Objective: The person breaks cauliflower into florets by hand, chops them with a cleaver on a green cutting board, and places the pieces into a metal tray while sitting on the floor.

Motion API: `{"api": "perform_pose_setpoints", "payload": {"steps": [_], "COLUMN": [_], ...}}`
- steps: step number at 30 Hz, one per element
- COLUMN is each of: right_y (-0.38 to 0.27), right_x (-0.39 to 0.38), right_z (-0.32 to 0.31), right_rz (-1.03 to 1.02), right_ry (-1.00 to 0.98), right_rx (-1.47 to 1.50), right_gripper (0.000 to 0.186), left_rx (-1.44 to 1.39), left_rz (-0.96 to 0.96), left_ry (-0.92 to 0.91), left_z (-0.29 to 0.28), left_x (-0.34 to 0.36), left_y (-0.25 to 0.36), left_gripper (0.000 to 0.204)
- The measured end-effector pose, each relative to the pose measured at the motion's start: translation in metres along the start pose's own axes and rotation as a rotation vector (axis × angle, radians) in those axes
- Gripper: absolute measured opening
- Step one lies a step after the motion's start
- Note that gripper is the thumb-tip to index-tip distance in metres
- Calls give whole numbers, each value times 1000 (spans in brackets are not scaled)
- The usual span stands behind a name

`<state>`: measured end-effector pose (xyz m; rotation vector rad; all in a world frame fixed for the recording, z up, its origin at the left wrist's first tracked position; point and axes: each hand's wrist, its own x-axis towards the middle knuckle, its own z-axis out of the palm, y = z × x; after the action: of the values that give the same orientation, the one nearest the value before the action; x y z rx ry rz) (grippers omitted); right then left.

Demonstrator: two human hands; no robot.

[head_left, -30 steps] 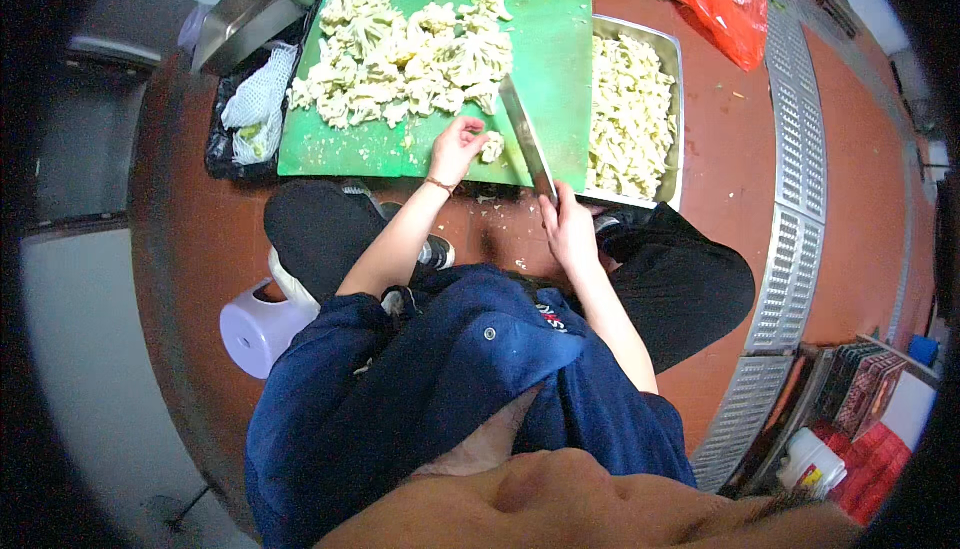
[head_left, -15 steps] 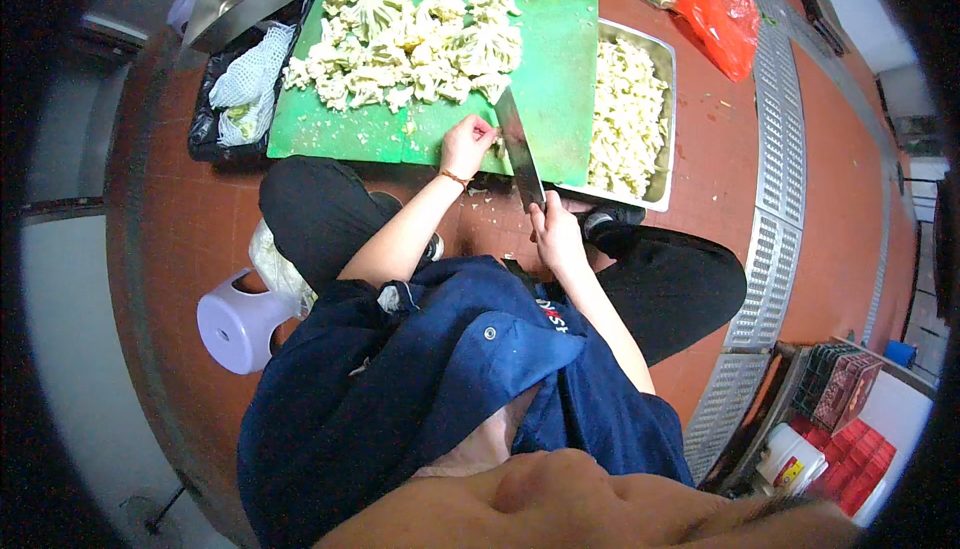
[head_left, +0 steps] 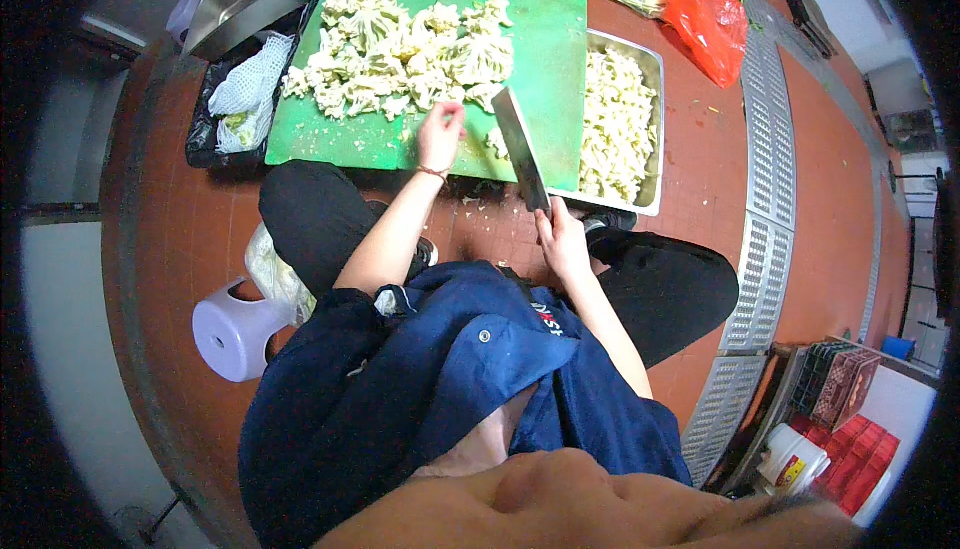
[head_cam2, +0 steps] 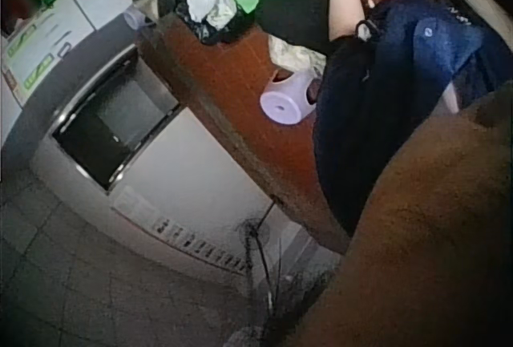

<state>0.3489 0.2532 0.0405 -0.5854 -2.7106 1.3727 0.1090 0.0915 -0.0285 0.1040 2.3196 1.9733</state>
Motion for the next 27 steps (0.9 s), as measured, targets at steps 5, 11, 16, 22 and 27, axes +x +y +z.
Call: {"api": "perform_pose_setpoints", "payload": {"steps": [5, 11, 16, 22, 27], "right_y": [21, 37, 25, 1, 8], "right_x": [1, 31, 15, -8, -8], "right_z": [6, -11, 1, -1, 4], "right_rz": [-17, 36, 96, 67, 83], "right_ry": [-76, 207, 59, -10, -48], "right_rx": [-142, -210, -12, -158, -212], "right_gripper": [28, 22, 27, 26, 26], "left_rx": [611, 1003, 924, 805, 798], "left_rz": [474, 659, 626, 485, 472], "left_ry": [-4, -16, -178, -202, -228], "left_z": [-4, 15, 15, 16, 18], "left_x": [28, 31, 3, -11, -8], "left_y": [29, 33, 29, 24, 19], "left_gripper": [20, 29, 22, 18, 18]}}
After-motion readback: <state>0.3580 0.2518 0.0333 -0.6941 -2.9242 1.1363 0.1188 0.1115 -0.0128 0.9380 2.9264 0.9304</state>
